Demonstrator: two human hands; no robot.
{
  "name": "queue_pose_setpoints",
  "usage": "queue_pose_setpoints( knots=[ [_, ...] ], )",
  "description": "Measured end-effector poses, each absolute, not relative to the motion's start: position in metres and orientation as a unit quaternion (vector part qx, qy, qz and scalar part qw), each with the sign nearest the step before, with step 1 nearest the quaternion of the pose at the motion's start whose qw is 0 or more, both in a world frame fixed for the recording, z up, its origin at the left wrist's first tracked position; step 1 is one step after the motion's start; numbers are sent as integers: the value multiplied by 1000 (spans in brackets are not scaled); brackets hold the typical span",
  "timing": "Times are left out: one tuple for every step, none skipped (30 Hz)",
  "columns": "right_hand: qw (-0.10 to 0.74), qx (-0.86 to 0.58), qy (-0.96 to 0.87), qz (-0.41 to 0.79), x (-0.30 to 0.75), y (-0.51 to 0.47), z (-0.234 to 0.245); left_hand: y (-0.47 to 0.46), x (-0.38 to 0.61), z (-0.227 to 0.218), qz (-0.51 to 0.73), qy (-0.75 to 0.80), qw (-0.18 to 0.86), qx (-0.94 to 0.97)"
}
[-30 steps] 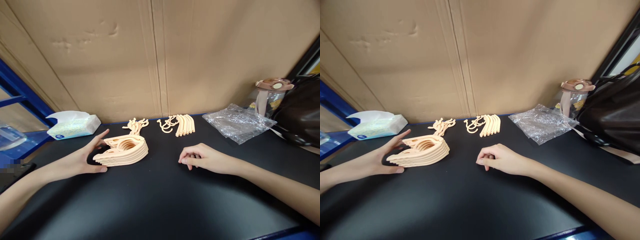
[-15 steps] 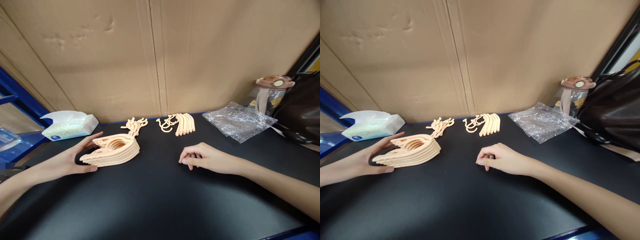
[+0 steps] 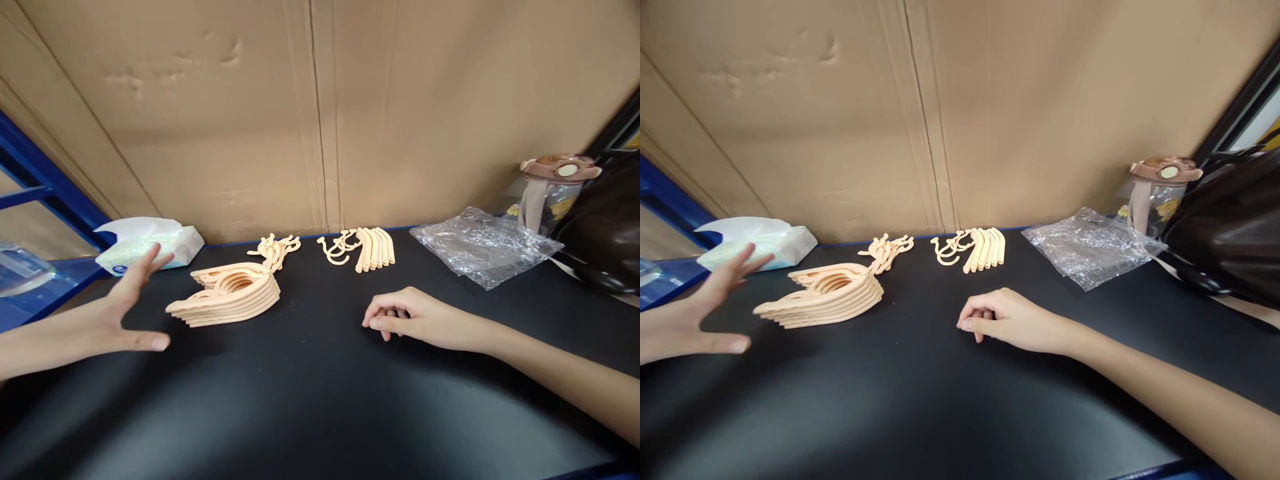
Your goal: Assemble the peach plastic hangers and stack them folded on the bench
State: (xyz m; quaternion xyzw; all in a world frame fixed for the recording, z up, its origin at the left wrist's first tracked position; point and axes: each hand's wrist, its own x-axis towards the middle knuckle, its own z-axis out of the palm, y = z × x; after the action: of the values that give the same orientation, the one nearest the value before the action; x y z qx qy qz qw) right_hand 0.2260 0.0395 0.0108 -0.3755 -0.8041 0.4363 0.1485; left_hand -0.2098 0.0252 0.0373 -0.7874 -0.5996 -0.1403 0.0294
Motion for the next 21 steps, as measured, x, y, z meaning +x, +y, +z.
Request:
queue_pose_setpoints(
  knots=[
    [149, -374, -804, 437, 226, 39, 11, 21, -199, 46, -143, -593, 16, -792],
    [152, -374, -804, 436, 226, 39, 10, 16, -183, 54, -175, -598, 16, -782],
    [156, -376, -805, 431, 226, 39, 9, 10, -162, 59, -202, -613, 16, -764],
    [165, -379, -811, 414, 226, 40, 8, 5, -139, 60, -227, -613, 22, -757],
    [178, -380, -823, 384, 226, 40, 7, -1, -114, 58, -242, -593, 19, -768],
    [191, -377, -839, 342, 226, 41, 5, -6, -90, 53, -244, -559, 17, -793],
    [203, -369, -859, 291, 226, 42, 3, -10, -69, 45, -226, -522, 12, -823],
    [210, -358, -878, 239, 227, 44, 1, -12, -50, 35, -196, -490, 9, -849],
    [210, -347, -893, 196, 227, 45, -1, -12, -35, 25, -171, -464, 4, -869],
    [204, -340, -903, 167, 228, 46, -3, -11, -24, 15, -143, -452, -8, -881],
    [192, -338, -909, 152, 228, 46, -4, -8, -16, 7, -123, -451, -16, -884],
    [179, -339, -912, 146, 229, 46, -6, -4, -11, 1, -106, -455, -23, -884],
    [164, -343, -913, 147, 229, 46, -7, 0, -8, -4, -95, -462, -28, -881],
    [149, -347, -914, 149, 229, 46, -7, 4, -6, -6, -87, -467, -38, -879],
    [134, -350, -914, 152, 229, 45, -8, 7, -5, -7, -83, -471, -44, -877],
    [122, -352, -915, 153, 229, 45, -8, 10, -5, -7, -79, -473, -49, -876],
    [112, -353, -916, 153, 229, 44, -8, 12, -6, -7, -78, -474, -52, -876],
    [106, -353, -917, 151, 229, 44, -8, 13, -7, -6, -79, -473, -52, -876],
    [104, -351, -919, 148, 229, 43, -8, 14, -8, -6, -83, -469, -51, -878],
    [104, -348, -921, 144, 229, 43, -8, 15, -9, -7, -89, -465, -49, -879],
    [107, -345, -922, 140, 229, 43, -8, 15, -11, -7, -97, -460, -46, -881]
  ],
)
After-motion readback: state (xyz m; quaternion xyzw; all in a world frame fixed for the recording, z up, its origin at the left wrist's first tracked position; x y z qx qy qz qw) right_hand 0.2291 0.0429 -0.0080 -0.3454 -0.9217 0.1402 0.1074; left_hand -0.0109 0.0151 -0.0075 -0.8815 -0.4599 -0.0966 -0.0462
